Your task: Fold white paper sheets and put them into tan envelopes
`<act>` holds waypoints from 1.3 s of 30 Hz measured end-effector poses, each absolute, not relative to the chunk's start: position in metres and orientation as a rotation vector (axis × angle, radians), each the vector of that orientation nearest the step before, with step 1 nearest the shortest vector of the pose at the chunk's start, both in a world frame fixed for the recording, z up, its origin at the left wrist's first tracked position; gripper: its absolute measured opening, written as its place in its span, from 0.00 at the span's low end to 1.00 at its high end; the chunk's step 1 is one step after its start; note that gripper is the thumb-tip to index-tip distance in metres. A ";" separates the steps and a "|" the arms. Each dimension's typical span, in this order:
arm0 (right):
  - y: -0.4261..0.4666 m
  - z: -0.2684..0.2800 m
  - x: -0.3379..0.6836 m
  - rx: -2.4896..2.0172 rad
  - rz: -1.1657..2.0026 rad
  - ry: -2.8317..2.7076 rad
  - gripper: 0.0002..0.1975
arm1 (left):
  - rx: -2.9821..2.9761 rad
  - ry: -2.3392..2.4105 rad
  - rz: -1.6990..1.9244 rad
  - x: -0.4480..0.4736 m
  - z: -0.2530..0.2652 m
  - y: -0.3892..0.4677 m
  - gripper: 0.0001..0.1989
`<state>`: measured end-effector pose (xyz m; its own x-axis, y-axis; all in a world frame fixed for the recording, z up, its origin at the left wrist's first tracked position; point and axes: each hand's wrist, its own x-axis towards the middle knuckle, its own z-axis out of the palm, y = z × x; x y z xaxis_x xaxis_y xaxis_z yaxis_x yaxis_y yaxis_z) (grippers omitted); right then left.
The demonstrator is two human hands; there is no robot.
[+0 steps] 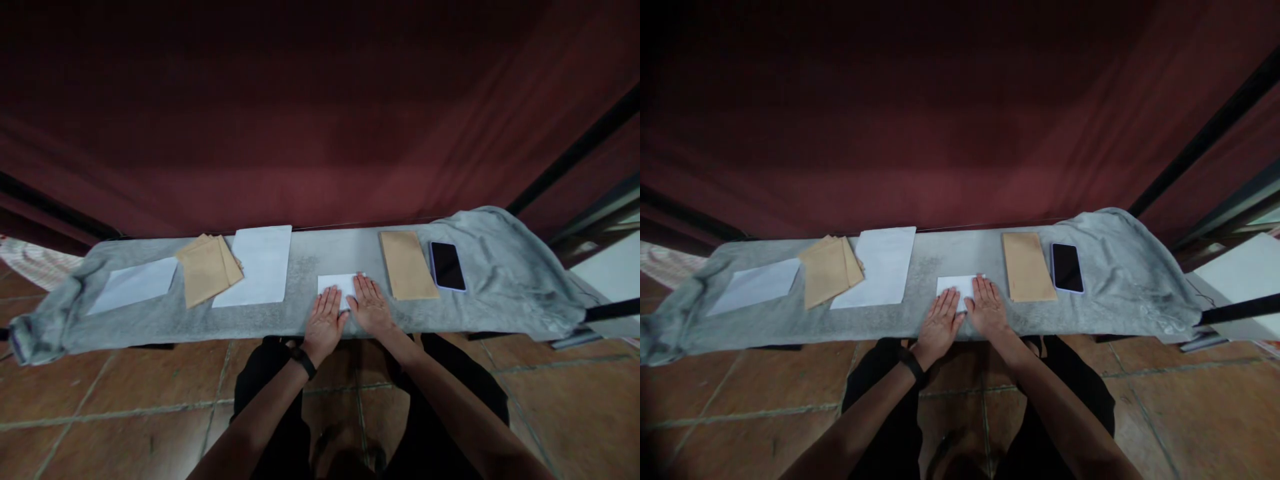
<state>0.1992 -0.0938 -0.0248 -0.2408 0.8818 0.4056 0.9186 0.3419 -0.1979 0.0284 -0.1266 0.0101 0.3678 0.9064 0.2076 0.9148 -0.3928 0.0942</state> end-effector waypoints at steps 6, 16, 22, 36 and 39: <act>-0.096 -0.023 0.203 -1.640 -0.092 -2.157 0.29 | -2.621 -1.664 -0.343 0.022 0.008 -0.137 0.31; -0.115 -0.009 0.195 -1.592 0.010 -2.179 0.27 | -2.594 -1.710 -0.363 0.027 0.020 -0.142 0.28; -0.130 -0.008 0.202 -1.421 0.021 -2.272 0.27 | -2.640 -1.708 -0.350 0.031 0.015 -0.146 0.28; -0.132 -0.019 0.207 -1.418 -0.045 -2.256 0.28 | -2.747 -1.777 -0.256 0.070 0.017 -0.102 0.28; -0.132 -0.018 0.206 -1.435 -0.043 -2.239 0.27 | -2.736 -1.809 -0.240 0.068 0.015 -0.090 0.29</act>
<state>0.2065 -0.1324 -0.0178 -0.3374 0.8492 0.4063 0.8641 0.4506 -0.2244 0.0680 -0.0902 0.0147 0.3875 0.9210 0.0403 0.8996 -0.3874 0.2015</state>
